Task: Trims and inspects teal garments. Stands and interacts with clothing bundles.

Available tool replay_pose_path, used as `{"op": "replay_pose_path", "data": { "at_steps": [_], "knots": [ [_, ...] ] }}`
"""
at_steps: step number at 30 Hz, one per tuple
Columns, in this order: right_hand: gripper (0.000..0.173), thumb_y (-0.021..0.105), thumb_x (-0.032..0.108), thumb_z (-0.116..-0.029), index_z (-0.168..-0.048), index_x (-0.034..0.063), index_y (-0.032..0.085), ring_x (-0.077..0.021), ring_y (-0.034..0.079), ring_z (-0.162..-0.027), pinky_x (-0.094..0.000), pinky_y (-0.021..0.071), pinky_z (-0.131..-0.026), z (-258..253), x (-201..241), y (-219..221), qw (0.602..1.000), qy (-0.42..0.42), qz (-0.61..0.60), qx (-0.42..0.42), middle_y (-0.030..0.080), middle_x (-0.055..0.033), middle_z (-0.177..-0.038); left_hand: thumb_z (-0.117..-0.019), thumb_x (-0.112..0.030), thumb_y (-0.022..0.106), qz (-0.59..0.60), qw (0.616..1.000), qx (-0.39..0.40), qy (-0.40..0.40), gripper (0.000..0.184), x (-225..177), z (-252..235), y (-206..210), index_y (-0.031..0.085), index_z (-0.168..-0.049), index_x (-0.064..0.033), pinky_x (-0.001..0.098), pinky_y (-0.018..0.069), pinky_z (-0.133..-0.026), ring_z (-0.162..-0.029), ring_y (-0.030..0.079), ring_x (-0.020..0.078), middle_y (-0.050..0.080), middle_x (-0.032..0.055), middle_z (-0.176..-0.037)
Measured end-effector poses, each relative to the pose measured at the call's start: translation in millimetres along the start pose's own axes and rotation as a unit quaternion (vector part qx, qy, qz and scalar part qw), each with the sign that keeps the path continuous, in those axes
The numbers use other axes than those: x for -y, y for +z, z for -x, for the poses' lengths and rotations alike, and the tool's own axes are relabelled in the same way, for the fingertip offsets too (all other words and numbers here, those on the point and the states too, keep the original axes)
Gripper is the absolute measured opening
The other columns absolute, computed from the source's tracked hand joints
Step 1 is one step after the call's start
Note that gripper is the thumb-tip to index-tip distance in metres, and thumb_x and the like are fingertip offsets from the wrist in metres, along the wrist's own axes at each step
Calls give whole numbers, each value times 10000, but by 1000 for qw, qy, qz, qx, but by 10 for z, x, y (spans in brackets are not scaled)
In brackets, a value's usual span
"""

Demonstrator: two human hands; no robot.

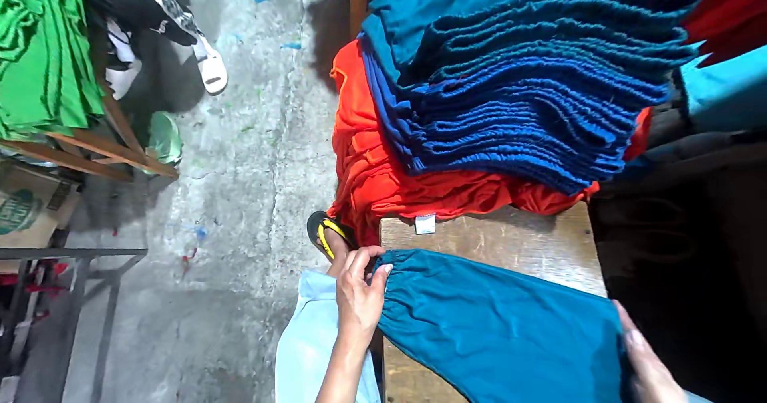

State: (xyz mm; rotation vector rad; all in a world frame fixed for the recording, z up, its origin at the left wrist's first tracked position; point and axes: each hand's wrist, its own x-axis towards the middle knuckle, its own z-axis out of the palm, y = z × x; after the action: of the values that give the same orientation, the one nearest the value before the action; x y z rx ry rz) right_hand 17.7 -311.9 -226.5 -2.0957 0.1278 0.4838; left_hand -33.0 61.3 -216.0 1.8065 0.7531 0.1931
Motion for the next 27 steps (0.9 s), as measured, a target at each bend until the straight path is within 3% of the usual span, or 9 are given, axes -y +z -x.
{"op": "replay_pose_path", "data": {
  "at_steps": [3, 7, 11, 13, 14, 18, 20, 24, 27],
  "knots": [
    [600, 218, 312, -1102, -1567, -64, 280, -109, 344, -1476, -254, 259, -1216, -19, 103, 62, 997, 64, -22, -36, 320, -224, -1614, -889, -46, 693, 86, 996, -8, 30, 148, 68, 3, -17, 727, -1031, -65, 269, 580, -795, -905, 679, 98, 706, 26, -994],
    [569, 222, 284, -1111, -1495, -107, 376, -33, 454, -1357, -210, 334, -1152, 2, 144, 73, 996, 78, -22, -50, 470, -217, -1494, -932, -49, 627, 104, 994, 10, -13, 131, 54, -13, -62, 700, -1041, -54, 267, 572, -795, -874, 677, 96, 702, 23, -943],
    [395, 335, 253, -1086, -1310, 12, 554, 104, 612, -971, -129, 518, -891, -33, 79, 65, 985, 77, -124, -93, 655, 76, -1070, -919, -5, 669, 60, 997, 11, -54, 142, -2, -75, -41, 712, -1040, -67, 282, 571, -778, -849, 681, 102, 710, 28, -933],
    [308, 383, 243, -1074, -1211, 98, 618, 47, 660, -789, -160, 571, -721, -107, 61, 48, 967, 102, -201, -120, 688, 118, -882, -905, 30, 652, 80, 995, 16, -54, 226, 10, -103, -31, 694, -1111, -52, 282, 566, -779, -860, 674, 110, 702, 40, -959],
    [322, 371, 266, -1090, -1231, 120, 620, 14, 675, -787, -188, 584, -700, -141, 74, 22, 959, 132, -226, -111, 699, 99, -891, -899, 42, 634, 92, 994, 21, -57, 263, 20, -111, -32, 673, -1147, -39, 276, 566, -779, -870, 671, 110, 694, 47, -974],
    [405, 342, 371, -1110, -1377, 146, 548, -106, 691, -957, -321, 598, -801, -257, 279, -100, 916, 272, -295, -27, 702, -25, -1094, -984, -79, 555, 64, 990, 80, -100, 305, 42, -138, -94, 613, -1268, 16, 289, 551, -801, -903, 655, 107, 680, 76, -1032],
    [325, 371, 249, -1117, -1340, 69, 524, -106, 654, -902, -297, 548, -772, -306, 458, -138, 910, 300, -285, -13, 663, -58, -1057, -999, -119, 536, 41, 990, 90, -103, 236, 28, -144, -114, 646, -1154, 22, 291, 567, -803, -881, 664, 89, 679, 51, -977],
    [96, 542, 16, -1018, -999, 57, 627, -72, 636, -730, -231, 543, -678, -411, 155, -205, 949, 183, -258, -16, 677, -13, -854, -998, -65, 523, 52, 989, 63, -122, 103, -6, -147, -151, 617, -1005, -23, 246, 562, -663, -745, 649, 61, 650, -4, -845],
    [92, 582, -20, -988, -940, 56, 564, -73, 596, -705, -238, 519, -678, -421, 184, -291, 969, 119, -215, 6, 605, -12, -795, -1018, -54, 489, 63, 987, 47, -138, 97, -61, -141, -141, 584, -1005, -42, 224, 556, -632, -714, 642, 44, 641, -22, -831]
  ]
}}
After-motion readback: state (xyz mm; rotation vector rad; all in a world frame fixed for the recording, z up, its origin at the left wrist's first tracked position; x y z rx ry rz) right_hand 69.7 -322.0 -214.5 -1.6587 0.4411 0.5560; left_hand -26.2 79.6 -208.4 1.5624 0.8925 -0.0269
